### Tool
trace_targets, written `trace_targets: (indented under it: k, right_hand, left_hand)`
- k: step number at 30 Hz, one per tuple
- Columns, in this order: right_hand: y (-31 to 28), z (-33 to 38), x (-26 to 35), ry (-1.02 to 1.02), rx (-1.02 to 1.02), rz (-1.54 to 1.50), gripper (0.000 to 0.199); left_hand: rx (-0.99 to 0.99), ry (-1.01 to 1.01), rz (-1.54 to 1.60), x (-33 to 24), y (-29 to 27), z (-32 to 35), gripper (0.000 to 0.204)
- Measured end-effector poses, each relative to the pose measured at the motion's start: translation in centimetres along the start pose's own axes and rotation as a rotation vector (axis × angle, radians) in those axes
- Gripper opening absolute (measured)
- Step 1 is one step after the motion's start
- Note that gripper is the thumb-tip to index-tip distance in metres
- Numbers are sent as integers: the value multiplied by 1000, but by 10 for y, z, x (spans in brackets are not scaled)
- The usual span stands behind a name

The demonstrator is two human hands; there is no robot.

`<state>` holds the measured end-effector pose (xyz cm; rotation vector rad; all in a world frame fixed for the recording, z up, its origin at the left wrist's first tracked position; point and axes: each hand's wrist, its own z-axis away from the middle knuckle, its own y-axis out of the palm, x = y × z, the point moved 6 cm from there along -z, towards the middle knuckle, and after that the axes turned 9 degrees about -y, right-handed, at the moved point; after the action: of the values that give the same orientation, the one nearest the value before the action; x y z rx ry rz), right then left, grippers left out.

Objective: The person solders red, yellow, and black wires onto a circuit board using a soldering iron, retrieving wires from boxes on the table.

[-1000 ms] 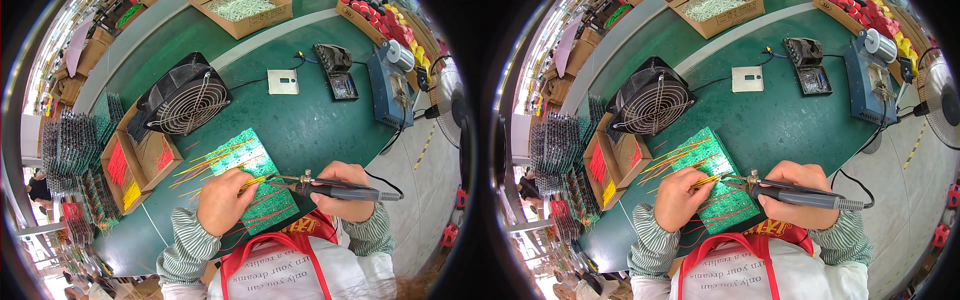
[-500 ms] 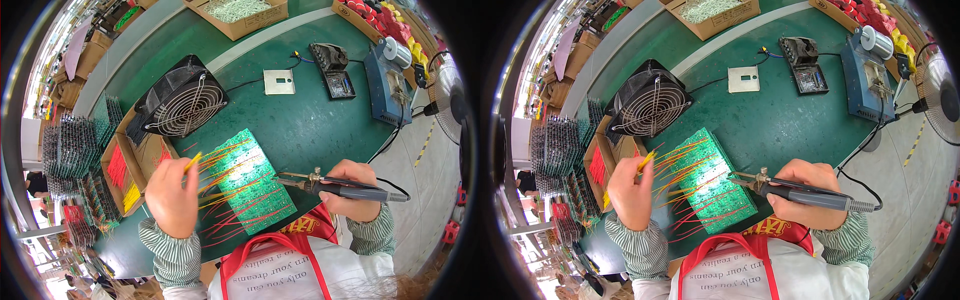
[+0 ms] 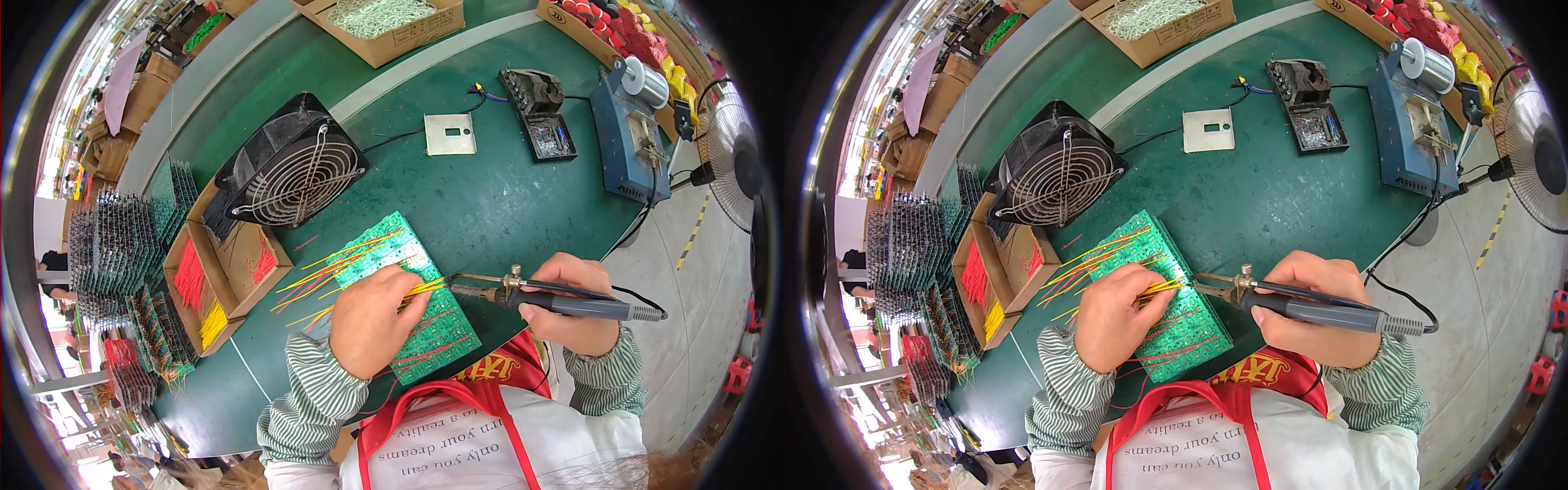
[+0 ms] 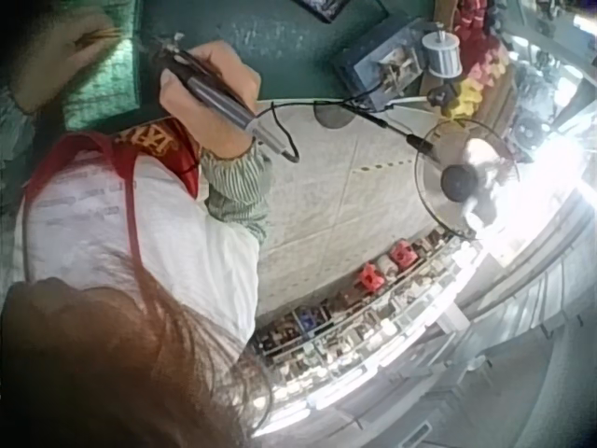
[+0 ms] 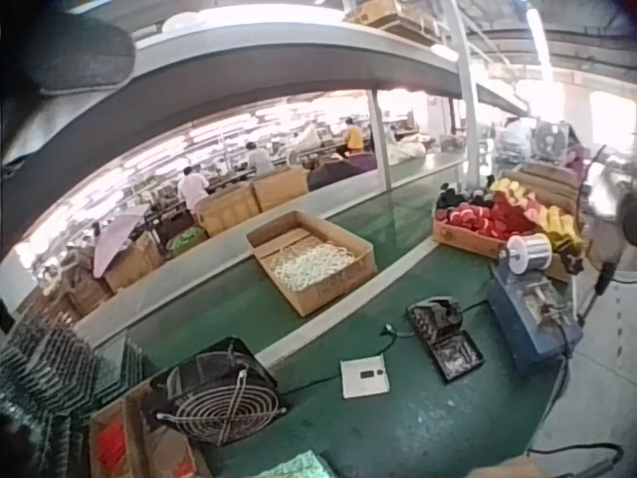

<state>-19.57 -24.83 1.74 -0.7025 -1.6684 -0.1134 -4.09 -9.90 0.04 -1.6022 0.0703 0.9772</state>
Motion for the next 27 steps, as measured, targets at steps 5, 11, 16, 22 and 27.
trace_targets:
  k: [5,11,16,22,27]
  right_hand:
    - [0,-2,2,-26,30,18,16]
    - [-5,-1,8,-16,1,20,16]
    - [-7,6,18,-67,14,55,18]
    - [17,16,29,-101,150,-22,19]
    - [43,19,29,-26,195,-157,15]
  left_hand:
    - [4,-5,-10,0,1,0,11]
    - [53,-64,-2,3,-3,4,13]
    - [-236,-103,-196,20,-59,27,8]
    - [-66,-189,-97,16,-53,73,10]
    - [57,-204,31,27,-24,80,8]
